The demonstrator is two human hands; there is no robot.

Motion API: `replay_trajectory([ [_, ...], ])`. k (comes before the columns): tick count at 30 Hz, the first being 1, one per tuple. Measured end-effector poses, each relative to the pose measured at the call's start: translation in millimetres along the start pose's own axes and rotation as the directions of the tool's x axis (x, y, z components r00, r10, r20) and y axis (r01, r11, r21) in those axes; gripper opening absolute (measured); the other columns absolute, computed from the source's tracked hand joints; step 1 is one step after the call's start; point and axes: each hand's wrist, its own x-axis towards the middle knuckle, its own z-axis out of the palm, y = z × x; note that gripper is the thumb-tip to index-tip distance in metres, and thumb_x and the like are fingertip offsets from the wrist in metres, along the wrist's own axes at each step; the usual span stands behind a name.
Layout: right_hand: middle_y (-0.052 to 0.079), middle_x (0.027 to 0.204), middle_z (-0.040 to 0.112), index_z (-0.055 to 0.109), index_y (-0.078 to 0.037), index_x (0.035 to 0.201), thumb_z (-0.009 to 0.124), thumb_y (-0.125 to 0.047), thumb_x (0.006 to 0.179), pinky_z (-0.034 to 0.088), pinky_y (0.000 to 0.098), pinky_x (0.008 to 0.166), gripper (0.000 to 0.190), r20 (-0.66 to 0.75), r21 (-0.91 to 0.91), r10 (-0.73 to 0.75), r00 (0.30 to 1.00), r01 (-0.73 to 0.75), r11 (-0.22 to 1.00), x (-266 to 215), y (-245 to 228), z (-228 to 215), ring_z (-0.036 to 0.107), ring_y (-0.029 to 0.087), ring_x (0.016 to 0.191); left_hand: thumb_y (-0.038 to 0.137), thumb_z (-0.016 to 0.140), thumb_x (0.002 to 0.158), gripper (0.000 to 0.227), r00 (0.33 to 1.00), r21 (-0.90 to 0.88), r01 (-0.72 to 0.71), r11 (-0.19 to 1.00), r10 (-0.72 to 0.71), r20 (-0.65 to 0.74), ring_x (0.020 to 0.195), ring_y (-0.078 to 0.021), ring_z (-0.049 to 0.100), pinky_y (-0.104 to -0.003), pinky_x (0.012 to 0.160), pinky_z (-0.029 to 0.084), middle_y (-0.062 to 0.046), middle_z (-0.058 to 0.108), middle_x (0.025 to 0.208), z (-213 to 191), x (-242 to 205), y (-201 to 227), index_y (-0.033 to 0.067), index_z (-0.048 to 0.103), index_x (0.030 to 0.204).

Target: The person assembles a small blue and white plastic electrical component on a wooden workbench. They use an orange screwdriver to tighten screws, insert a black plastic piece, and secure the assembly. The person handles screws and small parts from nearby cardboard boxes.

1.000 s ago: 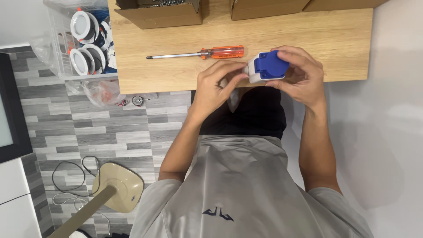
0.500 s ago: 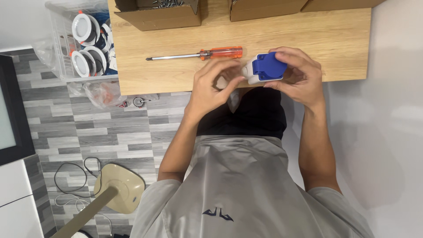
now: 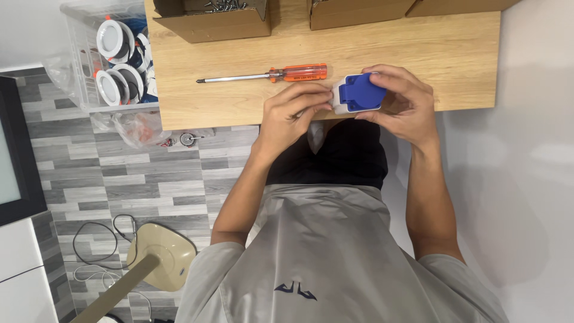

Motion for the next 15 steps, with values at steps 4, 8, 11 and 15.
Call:
replay_trajectory([
  [4,0.043,0.129,0.068,0.068,0.017,0.134,0.099,0.006,0.08,0.061,0.0533,0.1,0.063,0.007,0.009,0.012,1.0,-0.012,1.0,0,-1,-2,0.074,0.048,0.118,0.001,0.083,0.096,0.012,0.998,0.001,-0.054,0.999,0.054,0.01,0.096,-0.0254,0.084,-0.033,0.088,0.066,-0.004,0.086,0.103,-2,10,10,0.0116,0.088,0.097],
  [8,0.044,0.131,0.066,0.066,0.019,0.135,0.098,0.007,0.079,0.061,0.054,0.1,0.065,0.003,0.085,0.023,1.0,-0.023,0.996,-4,4,-6,0.072,0.049,0.122,-0.006,0.076,0.099,0.019,0.978,-0.018,-0.208,0.978,0.208,0.032,0.093,-0.0306,0.083,-0.039,0.087,0.068,-0.009,0.085,0.099,-3,20,21,0.0061,0.087,0.089],
  [11,0.044,0.134,0.064,0.063,0.02,0.137,0.097,0.008,0.079,0.061,0.0535,0.101,0.068,0.005,0.111,0.038,0.999,-0.038,0.993,-7,6,-7,0.072,0.049,0.123,-0.01,0.072,0.099,0.021,0.968,-0.028,-0.244,0.969,0.245,0.053,0.1,-0.0352,0.081,-0.044,0.092,0.068,-0.012,0.084,0.105,-7,21,23,0.0042,0.087,0.098],
  [15,0.045,0.137,0.062,0.059,0.021,0.14,0.095,0.009,0.081,0.061,0.0542,0.102,0.07,0.008,0.097,0.043,0.999,-0.043,0.994,-8,6,-8,0.071,0.048,0.124,0.011,0.086,0.098,0.03,0.987,-0.009,-0.096,0.995,0.096,0.127,0.118,-0.0397,0.077,-0.051,0.102,0.063,-0.017,0.078,0.128,-23,14,15,0.0036,0.078,0.127],
])
